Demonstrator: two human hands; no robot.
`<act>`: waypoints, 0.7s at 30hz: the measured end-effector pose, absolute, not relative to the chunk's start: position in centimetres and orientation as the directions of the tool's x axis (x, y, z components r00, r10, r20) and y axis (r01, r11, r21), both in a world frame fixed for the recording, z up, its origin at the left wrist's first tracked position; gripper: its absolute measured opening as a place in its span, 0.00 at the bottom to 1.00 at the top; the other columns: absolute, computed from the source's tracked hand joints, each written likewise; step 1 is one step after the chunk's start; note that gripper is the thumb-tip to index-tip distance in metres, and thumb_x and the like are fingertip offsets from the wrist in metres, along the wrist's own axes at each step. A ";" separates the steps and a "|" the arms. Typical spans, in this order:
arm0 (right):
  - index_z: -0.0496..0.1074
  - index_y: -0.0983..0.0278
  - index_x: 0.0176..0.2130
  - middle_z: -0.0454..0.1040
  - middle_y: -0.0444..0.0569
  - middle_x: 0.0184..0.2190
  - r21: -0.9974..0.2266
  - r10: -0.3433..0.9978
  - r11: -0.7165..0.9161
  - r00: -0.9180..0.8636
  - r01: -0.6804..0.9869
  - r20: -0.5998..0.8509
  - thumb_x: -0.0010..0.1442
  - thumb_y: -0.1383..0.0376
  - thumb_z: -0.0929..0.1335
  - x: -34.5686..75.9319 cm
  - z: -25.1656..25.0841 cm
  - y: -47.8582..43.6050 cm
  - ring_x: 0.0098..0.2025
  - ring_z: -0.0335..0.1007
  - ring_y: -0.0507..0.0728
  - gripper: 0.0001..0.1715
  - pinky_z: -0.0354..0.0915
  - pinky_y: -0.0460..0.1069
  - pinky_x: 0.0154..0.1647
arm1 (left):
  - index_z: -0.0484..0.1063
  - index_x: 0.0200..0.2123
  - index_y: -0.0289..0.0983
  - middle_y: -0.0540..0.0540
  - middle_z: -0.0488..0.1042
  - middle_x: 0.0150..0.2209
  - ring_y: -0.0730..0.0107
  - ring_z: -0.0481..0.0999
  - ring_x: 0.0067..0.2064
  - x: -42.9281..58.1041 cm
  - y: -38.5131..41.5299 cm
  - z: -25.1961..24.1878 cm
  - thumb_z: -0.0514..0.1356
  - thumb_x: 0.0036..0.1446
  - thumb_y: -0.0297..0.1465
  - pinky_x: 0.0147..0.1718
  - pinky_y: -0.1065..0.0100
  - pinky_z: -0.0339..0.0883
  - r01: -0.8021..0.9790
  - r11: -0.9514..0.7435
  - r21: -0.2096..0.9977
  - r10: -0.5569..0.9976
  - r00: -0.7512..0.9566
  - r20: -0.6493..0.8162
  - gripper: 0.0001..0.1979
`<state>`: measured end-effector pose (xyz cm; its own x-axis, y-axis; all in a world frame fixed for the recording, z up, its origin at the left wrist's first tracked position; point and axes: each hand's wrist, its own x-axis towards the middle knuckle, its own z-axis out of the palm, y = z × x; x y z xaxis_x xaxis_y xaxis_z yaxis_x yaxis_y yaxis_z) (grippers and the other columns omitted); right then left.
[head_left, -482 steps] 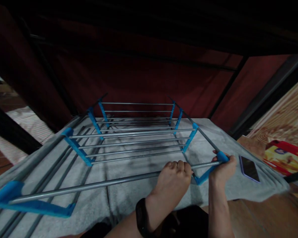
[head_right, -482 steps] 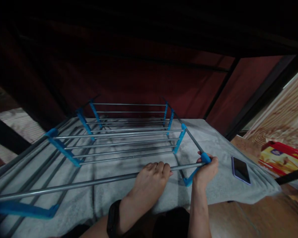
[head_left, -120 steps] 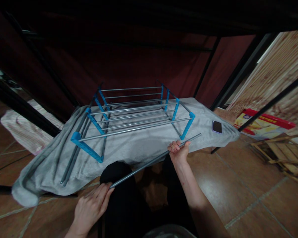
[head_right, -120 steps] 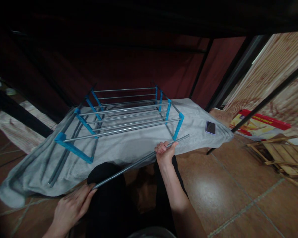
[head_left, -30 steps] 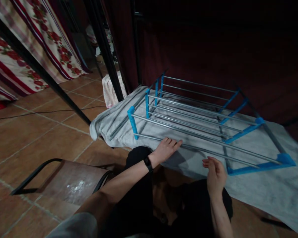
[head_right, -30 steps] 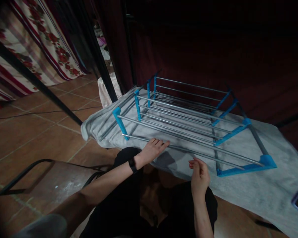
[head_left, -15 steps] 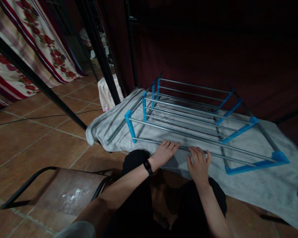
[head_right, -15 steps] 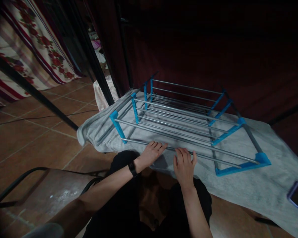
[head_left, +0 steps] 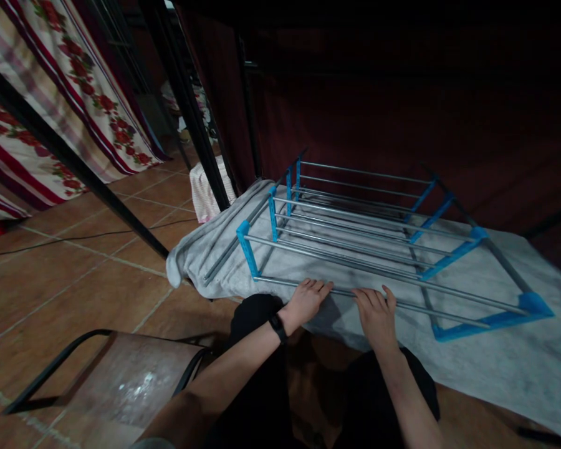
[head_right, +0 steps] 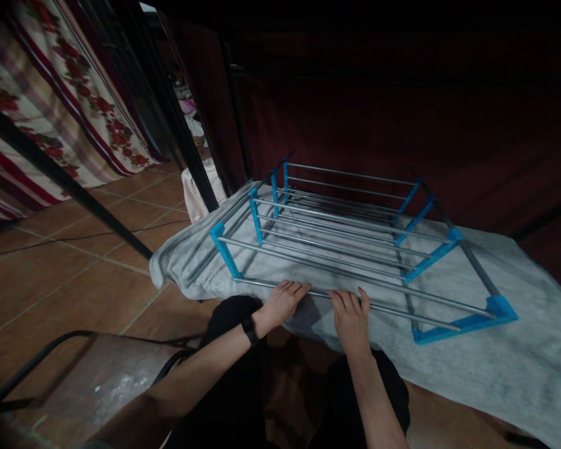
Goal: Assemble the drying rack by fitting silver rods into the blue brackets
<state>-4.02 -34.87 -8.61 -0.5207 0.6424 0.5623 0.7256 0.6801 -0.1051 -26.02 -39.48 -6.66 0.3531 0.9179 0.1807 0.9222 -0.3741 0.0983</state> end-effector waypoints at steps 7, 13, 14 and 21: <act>0.72 0.56 0.51 0.77 0.49 0.41 -0.100 0.635 0.711 -0.574 0.696 0.517 0.66 0.65 0.62 -3.2 -8.8 -34.9 0.43 0.70 0.59 0.17 0.46 0.63 0.63 | 0.62 0.59 0.39 0.43 0.72 0.44 0.64 0.72 0.44 -26.2 -39.6 -7.1 0.51 0.60 0.22 0.48 0.61 0.62 0.924 -0.355 0.139 0.925 0.327 0.192 0.24; 0.72 0.58 0.49 0.77 0.50 0.40 -0.075 0.649 0.693 -0.575 0.717 0.498 0.66 0.66 0.61 -2.2 -9.9 -34.8 0.43 0.70 0.60 0.16 0.49 0.61 0.60 | 0.68 0.52 0.39 0.44 0.73 0.41 0.64 0.73 0.41 -26.2 -39.4 -7.8 0.50 0.62 0.23 0.47 0.61 0.62 0.922 -0.364 0.130 0.924 0.340 0.176 0.17; 0.72 0.59 0.49 0.77 0.50 0.41 -0.075 0.654 0.687 -0.570 0.723 0.498 0.66 0.66 0.61 -2.0 -10.1 -34.7 0.43 0.69 0.60 0.15 0.50 0.60 0.59 | 0.69 0.51 0.39 0.44 0.73 0.41 0.64 0.73 0.41 -26.2 -39.3 -7.9 0.49 0.62 0.24 0.46 0.61 0.62 0.922 -0.365 0.130 0.923 0.340 0.177 0.17; 0.71 0.60 0.48 0.75 0.52 0.40 -0.092 0.662 0.680 -0.556 0.727 0.503 0.67 0.65 0.60 -2.7 -10.2 -34.5 0.42 0.69 0.60 0.15 0.58 0.56 0.51 | 0.70 0.52 0.38 0.42 0.74 0.42 0.64 0.73 0.43 -26.5 -38.5 -7.9 0.50 0.61 0.22 0.47 0.60 0.62 0.941 -0.305 0.149 0.949 0.288 0.128 0.18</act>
<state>-2.74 -34.50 -10.23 -0.5556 0.6623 0.5028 0.7274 0.6800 -0.0920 -26.48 -38.48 -7.85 0.2878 0.9490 0.1284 0.9405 -0.3054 0.1490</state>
